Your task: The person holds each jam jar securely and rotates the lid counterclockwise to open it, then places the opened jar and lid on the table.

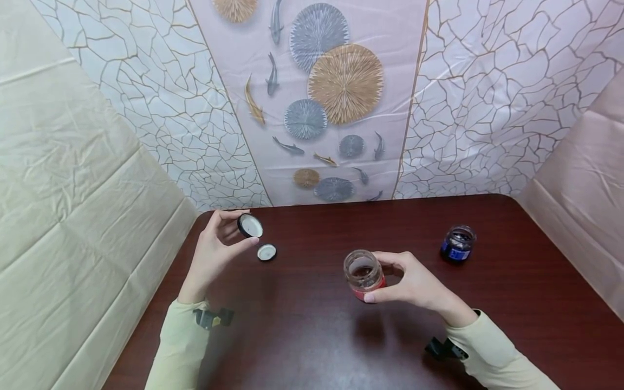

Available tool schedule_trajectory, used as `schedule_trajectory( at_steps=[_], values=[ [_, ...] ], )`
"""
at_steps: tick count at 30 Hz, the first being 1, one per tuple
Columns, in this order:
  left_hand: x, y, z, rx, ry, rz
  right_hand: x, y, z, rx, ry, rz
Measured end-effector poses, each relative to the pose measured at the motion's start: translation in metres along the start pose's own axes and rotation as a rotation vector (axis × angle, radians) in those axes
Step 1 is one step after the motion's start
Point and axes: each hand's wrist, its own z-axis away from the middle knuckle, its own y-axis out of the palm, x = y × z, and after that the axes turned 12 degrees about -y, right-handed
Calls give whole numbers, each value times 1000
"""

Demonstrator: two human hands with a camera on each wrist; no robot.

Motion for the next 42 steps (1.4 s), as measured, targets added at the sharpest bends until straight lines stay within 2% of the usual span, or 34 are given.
schedule_trajectory(
  at_steps=[6, 16, 24, 35, 42],
  values=[
    [23, -6, -7, -32, -60, 42, 0, -1, 1, -20, 13, 13],
    [56, -15, -11, -107, -196, -49, 0, -3, 2, -28, 24, 33],
    [85, -21, -12, -111, -296, -128, -1, -5, 5, -35, 32, 32],
    [123, -27, -15, -97, -391, -182, -1, -8, 9, -51, 49, 22],
    [138, -30, -16, -89, -434, -207, -2, -8, 10, -54, 44, 24]
  ],
)
